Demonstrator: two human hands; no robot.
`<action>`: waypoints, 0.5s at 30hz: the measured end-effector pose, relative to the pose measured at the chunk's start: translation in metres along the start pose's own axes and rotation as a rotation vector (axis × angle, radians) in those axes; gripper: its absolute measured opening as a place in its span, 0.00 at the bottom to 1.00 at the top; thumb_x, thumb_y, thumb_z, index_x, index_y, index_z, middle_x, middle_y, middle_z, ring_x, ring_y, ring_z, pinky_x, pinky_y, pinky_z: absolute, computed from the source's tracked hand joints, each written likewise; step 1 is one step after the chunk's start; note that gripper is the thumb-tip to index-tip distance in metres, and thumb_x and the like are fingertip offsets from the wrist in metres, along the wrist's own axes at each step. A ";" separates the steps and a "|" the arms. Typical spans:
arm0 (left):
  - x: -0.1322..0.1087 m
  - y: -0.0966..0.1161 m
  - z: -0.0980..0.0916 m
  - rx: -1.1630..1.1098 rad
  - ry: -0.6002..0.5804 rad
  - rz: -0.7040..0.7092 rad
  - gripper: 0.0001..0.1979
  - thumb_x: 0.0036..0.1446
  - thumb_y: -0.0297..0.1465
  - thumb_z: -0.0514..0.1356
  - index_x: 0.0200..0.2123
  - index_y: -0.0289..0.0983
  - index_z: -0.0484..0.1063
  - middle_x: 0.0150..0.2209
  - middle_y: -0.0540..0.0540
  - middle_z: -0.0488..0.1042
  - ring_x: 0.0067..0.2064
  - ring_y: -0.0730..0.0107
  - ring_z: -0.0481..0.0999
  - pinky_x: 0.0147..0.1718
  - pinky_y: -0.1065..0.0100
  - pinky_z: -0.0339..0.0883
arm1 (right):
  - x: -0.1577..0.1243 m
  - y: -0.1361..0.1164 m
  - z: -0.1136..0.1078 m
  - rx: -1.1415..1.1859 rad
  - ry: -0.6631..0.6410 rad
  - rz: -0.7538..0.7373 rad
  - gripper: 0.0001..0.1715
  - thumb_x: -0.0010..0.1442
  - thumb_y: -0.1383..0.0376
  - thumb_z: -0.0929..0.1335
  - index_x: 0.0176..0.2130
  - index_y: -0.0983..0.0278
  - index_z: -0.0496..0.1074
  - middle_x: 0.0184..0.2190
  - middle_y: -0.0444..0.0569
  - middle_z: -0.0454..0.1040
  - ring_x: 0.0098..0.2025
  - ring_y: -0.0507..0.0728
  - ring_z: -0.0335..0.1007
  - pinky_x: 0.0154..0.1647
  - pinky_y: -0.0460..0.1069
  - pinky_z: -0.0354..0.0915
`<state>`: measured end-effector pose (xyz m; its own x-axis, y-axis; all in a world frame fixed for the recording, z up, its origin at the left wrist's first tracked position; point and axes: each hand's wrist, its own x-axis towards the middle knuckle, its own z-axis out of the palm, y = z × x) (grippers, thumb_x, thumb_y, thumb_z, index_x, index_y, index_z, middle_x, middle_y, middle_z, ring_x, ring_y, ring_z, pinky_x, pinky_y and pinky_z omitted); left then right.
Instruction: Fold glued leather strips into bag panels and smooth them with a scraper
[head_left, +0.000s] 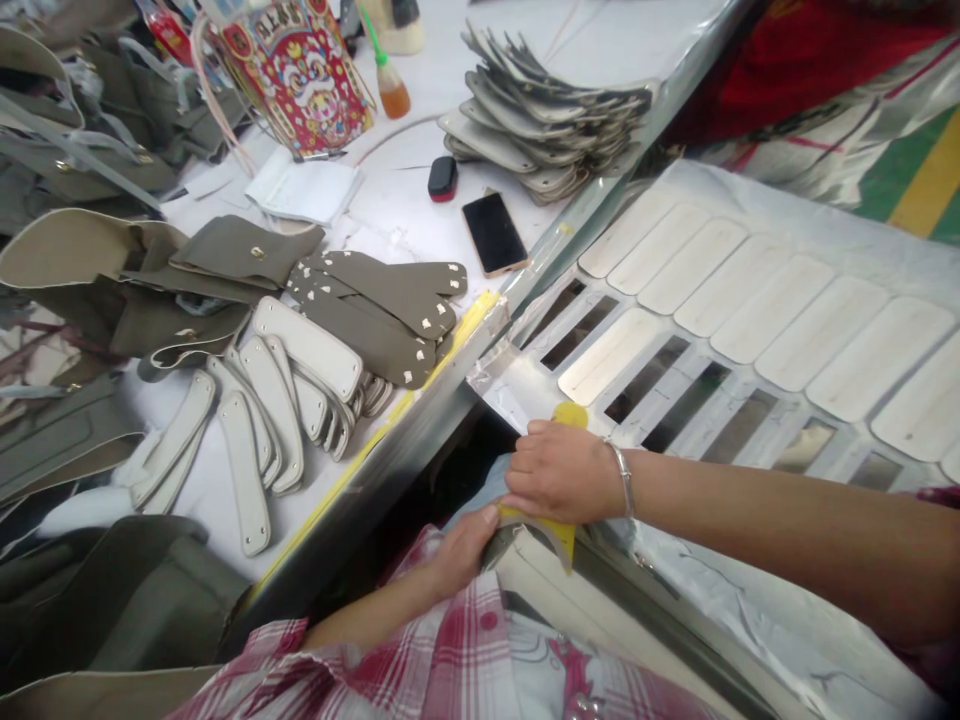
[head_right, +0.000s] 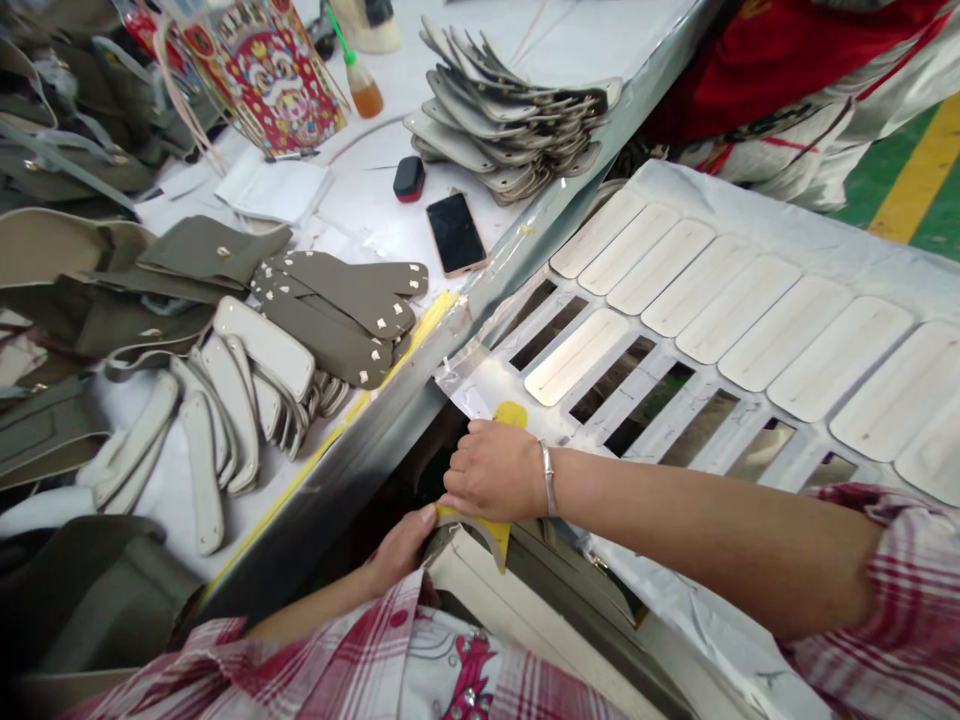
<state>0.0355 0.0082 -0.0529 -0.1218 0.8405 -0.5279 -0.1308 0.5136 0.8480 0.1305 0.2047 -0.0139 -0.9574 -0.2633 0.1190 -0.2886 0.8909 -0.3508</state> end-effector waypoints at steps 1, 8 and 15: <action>0.000 0.007 0.002 0.006 -0.032 0.049 0.28 0.62 0.48 0.44 0.43 0.32 0.72 0.46 0.40 0.72 0.50 0.59 0.68 0.54 0.61 0.58 | -0.001 0.000 0.001 0.013 0.006 -0.005 0.24 0.65 0.57 0.56 0.26 0.65 0.68 0.23 0.46 0.69 0.27 0.52 0.57 0.33 0.51 0.45; 0.010 0.016 0.005 0.041 -0.174 0.251 0.24 0.65 0.41 0.43 0.49 0.31 0.68 0.49 0.39 0.69 0.49 0.62 0.68 0.49 0.63 0.61 | -0.025 -0.019 0.013 0.093 -0.058 0.269 0.25 0.67 0.56 0.54 0.29 0.65 0.69 0.25 0.48 0.71 0.28 0.52 0.62 0.33 0.51 0.47; 0.020 0.019 -0.006 -0.039 -0.347 0.069 0.27 0.62 0.45 0.50 0.59 0.36 0.59 0.58 0.41 0.62 0.58 0.60 0.62 0.56 0.62 0.55 | -0.047 -0.076 0.012 0.031 -0.118 0.738 0.24 0.68 0.57 0.51 0.39 0.63 0.70 0.29 0.49 0.74 0.31 0.57 0.70 0.32 0.51 0.53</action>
<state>0.0247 0.0334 -0.0475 0.2086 0.8848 -0.4167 -0.1725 0.4527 0.8748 0.1970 0.1445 -0.0039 -0.8968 0.3599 -0.2572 0.4313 0.8409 -0.3270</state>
